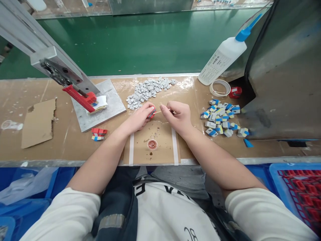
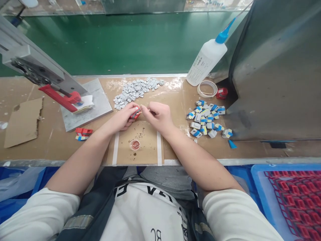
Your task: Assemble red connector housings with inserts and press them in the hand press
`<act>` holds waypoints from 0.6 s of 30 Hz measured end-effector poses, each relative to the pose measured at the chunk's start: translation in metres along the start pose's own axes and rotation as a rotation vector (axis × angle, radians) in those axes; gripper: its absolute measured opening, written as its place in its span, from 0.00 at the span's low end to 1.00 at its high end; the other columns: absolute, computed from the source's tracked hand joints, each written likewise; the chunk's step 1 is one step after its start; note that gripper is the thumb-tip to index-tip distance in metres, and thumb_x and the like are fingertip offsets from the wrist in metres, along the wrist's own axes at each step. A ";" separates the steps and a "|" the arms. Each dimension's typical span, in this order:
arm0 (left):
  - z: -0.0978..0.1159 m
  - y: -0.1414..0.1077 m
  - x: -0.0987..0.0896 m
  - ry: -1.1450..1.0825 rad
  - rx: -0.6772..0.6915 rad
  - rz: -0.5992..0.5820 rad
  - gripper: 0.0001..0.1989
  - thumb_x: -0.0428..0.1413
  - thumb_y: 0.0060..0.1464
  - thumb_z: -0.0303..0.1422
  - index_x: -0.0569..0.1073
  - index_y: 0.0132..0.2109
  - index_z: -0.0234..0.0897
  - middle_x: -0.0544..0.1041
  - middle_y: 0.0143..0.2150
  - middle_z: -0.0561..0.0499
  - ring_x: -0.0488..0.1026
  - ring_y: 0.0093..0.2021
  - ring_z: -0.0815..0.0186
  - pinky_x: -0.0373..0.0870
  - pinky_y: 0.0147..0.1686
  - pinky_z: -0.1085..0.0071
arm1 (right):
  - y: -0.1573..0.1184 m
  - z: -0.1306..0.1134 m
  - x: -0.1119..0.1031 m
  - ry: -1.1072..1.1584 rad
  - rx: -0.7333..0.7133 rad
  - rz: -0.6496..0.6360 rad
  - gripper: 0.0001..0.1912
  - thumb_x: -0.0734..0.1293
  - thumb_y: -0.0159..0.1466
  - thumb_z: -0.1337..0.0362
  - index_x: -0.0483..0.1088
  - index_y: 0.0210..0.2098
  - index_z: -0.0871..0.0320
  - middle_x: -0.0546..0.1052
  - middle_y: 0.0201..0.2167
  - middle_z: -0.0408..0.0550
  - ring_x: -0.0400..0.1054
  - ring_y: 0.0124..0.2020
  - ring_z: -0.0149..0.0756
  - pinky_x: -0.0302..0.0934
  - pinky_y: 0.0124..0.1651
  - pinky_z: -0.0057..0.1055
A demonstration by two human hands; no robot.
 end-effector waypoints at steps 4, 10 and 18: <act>0.001 0.000 0.000 0.012 -0.003 -0.009 0.10 0.52 0.68 0.45 0.67 0.46 0.44 0.62 0.30 0.57 0.50 0.19 0.73 0.41 0.17 0.76 | 0.001 0.003 0.002 -0.021 0.043 -0.026 0.33 0.63 0.75 0.43 0.52 0.21 0.54 0.56 0.18 0.38 0.48 0.22 0.29 0.44 0.29 0.33; -0.002 0.003 0.000 0.024 0.022 -0.006 0.11 0.52 0.69 0.46 0.68 0.47 0.44 0.61 0.29 0.56 0.50 0.19 0.73 0.40 0.17 0.76 | 0.001 0.005 0.003 -0.004 0.072 -0.059 0.34 0.64 0.74 0.41 0.51 0.21 0.54 0.54 0.19 0.38 0.47 0.23 0.29 0.44 0.30 0.33; -0.001 0.002 0.001 0.006 0.018 0.008 0.11 0.55 0.66 0.45 0.68 0.45 0.44 0.62 0.29 0.56 0.51 0.19 0.73 0.39 0.18 0.76 | 0.002 0.005 0.001 -0.018 0.089 -0.070 0.33 0.64 0.74 0.42 0.52 0.21 0.55 0.54 0.19 0.38 0.47 0.23 0.29 0.45 0.30 0.33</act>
Point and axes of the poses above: each hand's wrist, its own y-axis towards the middle knuckle, its own x-axis out of the palm, z = x × y, the point moved 3 cm from there along y, towards the middle knuckle
